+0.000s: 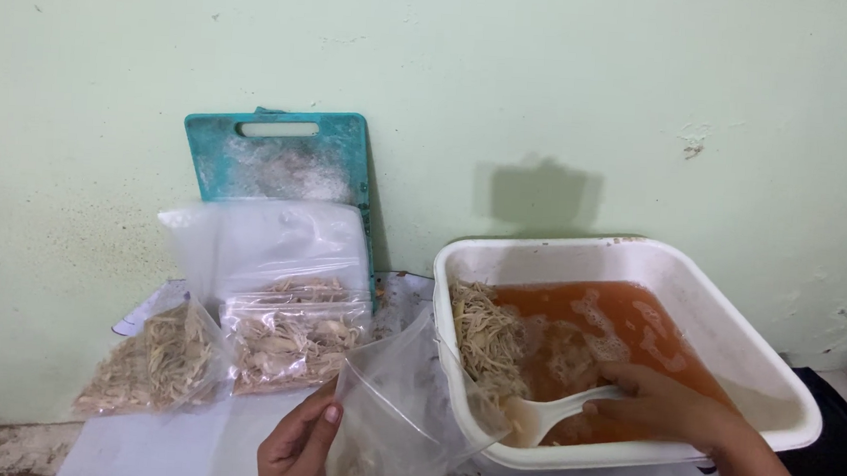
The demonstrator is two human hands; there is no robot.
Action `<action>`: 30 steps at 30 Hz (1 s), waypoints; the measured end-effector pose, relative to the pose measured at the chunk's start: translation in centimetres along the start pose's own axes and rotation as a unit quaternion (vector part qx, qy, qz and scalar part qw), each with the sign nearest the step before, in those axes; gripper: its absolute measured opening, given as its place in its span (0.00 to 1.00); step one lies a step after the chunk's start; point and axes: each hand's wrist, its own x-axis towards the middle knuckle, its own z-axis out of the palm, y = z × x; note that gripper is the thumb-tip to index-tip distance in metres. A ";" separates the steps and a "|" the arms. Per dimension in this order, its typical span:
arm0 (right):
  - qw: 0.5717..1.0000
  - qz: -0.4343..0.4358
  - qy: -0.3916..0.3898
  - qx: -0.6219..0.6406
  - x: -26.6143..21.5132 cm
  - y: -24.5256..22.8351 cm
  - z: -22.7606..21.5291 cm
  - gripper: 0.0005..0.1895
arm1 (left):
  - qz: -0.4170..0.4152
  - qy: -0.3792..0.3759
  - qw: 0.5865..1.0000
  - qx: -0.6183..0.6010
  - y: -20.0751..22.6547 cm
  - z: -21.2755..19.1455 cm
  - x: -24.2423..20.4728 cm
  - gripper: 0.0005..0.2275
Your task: Packaging wet fibrous food material from a basin into individual plastic bags using a spoon
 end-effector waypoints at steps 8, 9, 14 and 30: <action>0.995 0.047 0.035 0.080 -2.6 -2.5 -0.8 0.18 | -0.015 0.008 1.000 -0.018 0.0 0.2 0.2 0.11; 0.996 0.043 0.041 0.060 -2.0 -1.9 -0.8 0.18 | -0.020 0.015 0.999 -0.021 -0.2 0.2 0.2 0.11; 0.993 -0.001 0.089 0.081 -2.3 -1.8 -0.6 0.17 | 0.016 -0.004 0.999 -0.040 -1.0 -0.5 0.3 0.12; 0.961 -0.047 0.261 0.082 -1.8 -0.8 1.5 0.11 | 0.044 0.002 0.998 -0.038 -0.9 -0.5 0.3 0.11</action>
